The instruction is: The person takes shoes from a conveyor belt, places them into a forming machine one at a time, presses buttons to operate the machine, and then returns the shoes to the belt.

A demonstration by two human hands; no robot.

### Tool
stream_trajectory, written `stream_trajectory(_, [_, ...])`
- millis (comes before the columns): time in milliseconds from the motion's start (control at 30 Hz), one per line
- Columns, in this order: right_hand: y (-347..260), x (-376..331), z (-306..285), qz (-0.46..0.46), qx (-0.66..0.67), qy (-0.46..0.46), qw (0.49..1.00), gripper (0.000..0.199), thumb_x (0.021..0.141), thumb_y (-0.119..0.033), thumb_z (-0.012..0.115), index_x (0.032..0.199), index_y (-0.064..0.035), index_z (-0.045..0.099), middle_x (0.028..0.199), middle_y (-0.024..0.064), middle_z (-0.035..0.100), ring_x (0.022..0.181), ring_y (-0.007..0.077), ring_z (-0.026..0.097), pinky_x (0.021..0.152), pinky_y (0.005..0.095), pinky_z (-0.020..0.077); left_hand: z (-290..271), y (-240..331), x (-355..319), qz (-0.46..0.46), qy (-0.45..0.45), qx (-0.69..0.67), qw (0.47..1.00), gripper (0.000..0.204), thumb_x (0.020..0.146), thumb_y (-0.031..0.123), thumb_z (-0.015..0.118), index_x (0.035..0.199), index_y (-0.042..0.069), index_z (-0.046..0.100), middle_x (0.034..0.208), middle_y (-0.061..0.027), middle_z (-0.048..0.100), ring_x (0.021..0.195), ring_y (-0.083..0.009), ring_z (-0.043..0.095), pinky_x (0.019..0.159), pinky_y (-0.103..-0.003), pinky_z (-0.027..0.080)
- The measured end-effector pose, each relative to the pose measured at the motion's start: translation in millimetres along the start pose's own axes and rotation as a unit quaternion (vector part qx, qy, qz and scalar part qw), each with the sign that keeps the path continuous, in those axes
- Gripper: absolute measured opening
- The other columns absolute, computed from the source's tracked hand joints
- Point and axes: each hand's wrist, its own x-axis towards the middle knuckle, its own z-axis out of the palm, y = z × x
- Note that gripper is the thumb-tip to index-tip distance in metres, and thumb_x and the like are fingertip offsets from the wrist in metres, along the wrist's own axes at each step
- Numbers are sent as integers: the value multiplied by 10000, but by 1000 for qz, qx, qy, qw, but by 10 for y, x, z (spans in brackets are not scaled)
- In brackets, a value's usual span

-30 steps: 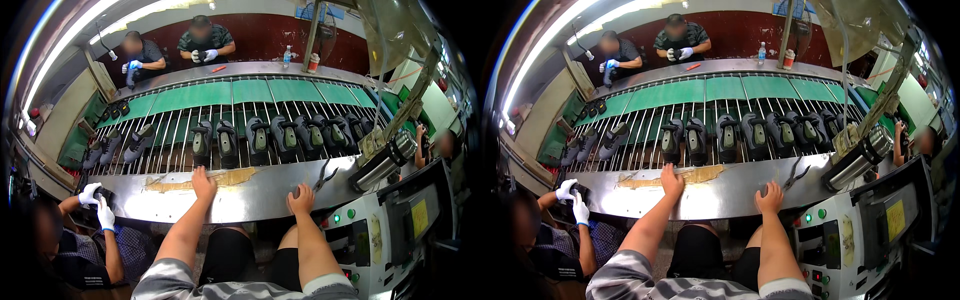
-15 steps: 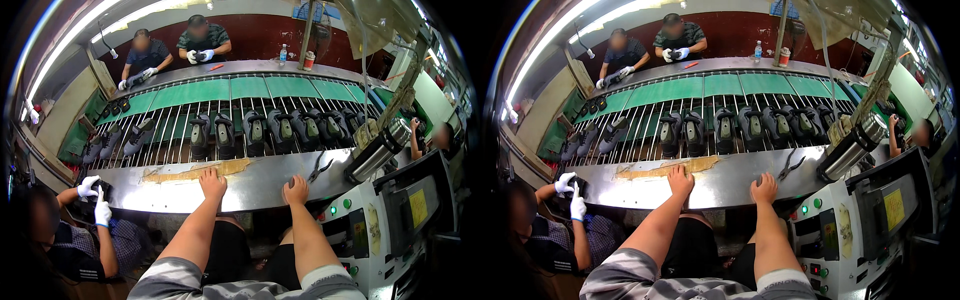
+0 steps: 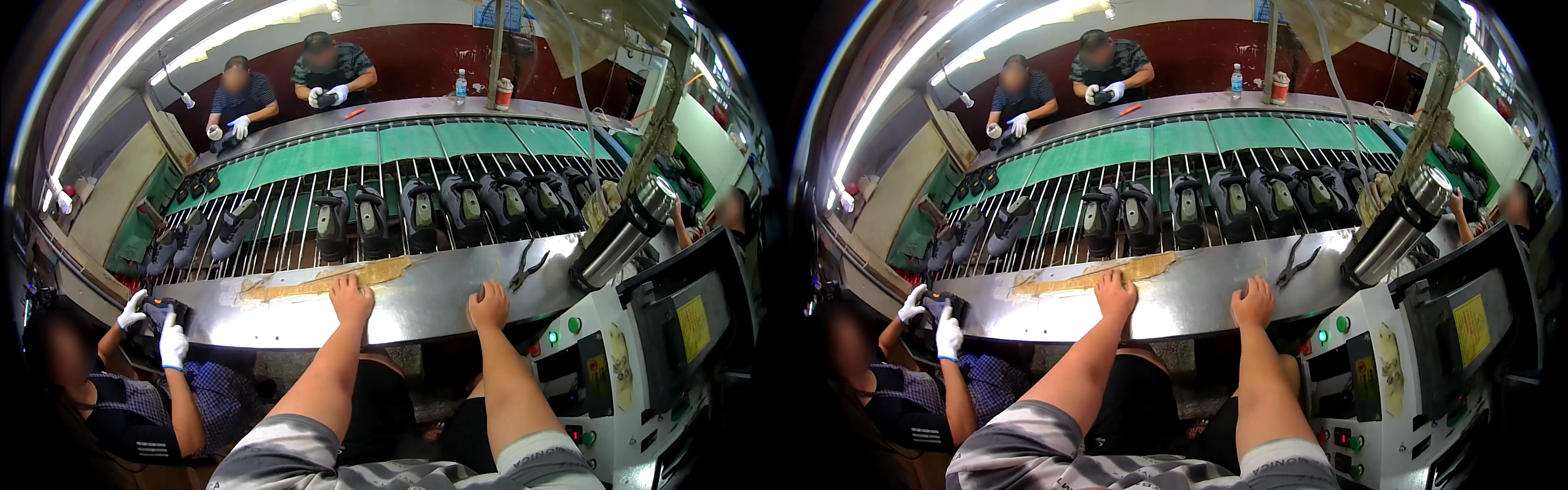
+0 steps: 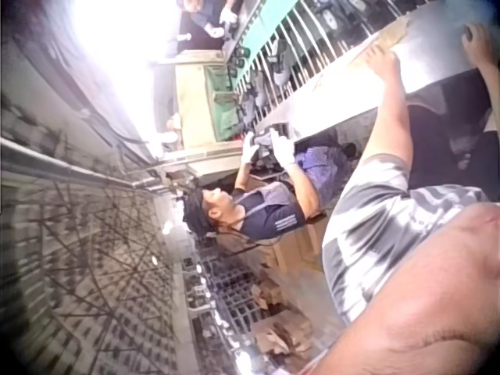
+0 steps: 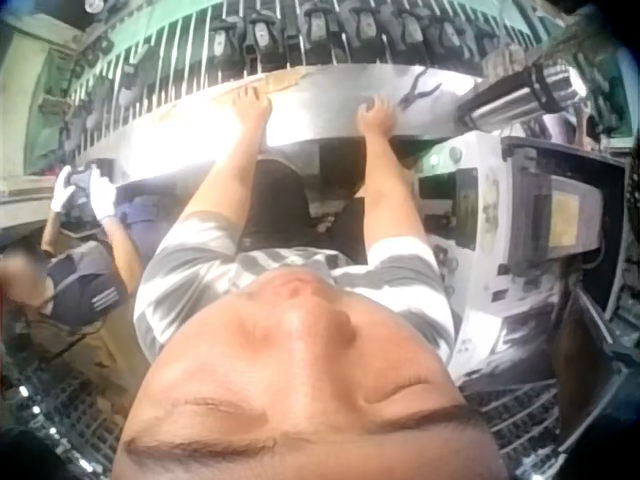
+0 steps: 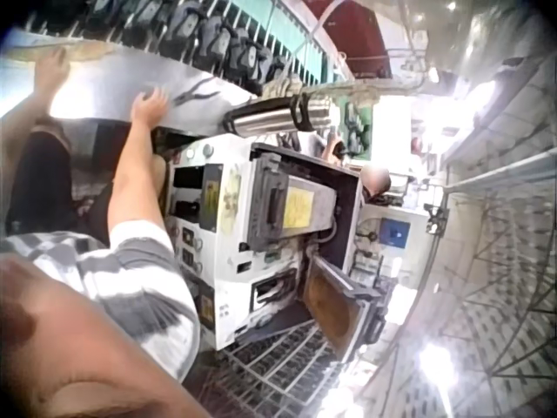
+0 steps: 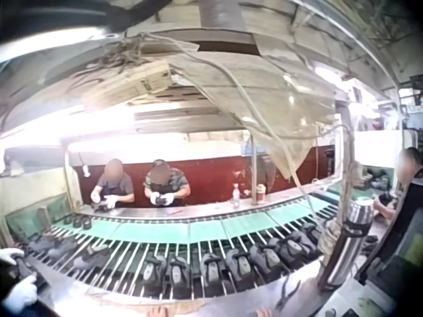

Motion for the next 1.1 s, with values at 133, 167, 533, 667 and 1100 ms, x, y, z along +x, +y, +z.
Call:
stream_trajectory(133, [-36,4,-36,4,-5,-5,1000,391,782,-242,604,1121,-49,619,1291,124,577,1249,290,483,1041,427,372,29,-44,3,1,-5,5,1000,387,761,241,627,1084,28,609,1161,-155,581,1140,-320,497,972,-456,356])
stream_trajectory(167, [-25,-4,-22,4,-7,-4,1000,390,782,-241,602,1121,-49,620,1294,122,575,1249,289,482,1041,424,372,38,-49,1,4,-4,6,1000,389,762,243,628,1086,28,609,1161,-155,582,1142,-321,497,973,-456,355])
stream_trajectory(533, [-25,-16,8,3,-1,1,1000,385,785,-236,591,1116,-42,618,1295,129,575,1252,291,481,1054,430,360,42,-69,1,3,-21,14,1000,397,782,248,605,1110,24,604,1222,-166,570,1172,-329,486,995,-471,345])
stream_trajectory(667, [-5,-12,27,-1,4,2,1000,385,784,-235,592,1112,-35,618,1293,137,574,1253,294,480,1055,430,360,16,-53,0,8,-16,13,1000,388,772,240,608,1094,25,602,1205,-163,571,1160,-329,490,985,-470,351])
stream_trajectory(1100, [-53,-45,45,2,12,8,1000,366,781,-231,591,1093,-41,623,1282,141,585,1248,304,488,1058,431,363,0,-126,-5,3,-17,15,1000,381,776,252,609,1087,33,603,1174,-163,581,1144,-327,498,986,-466,352])
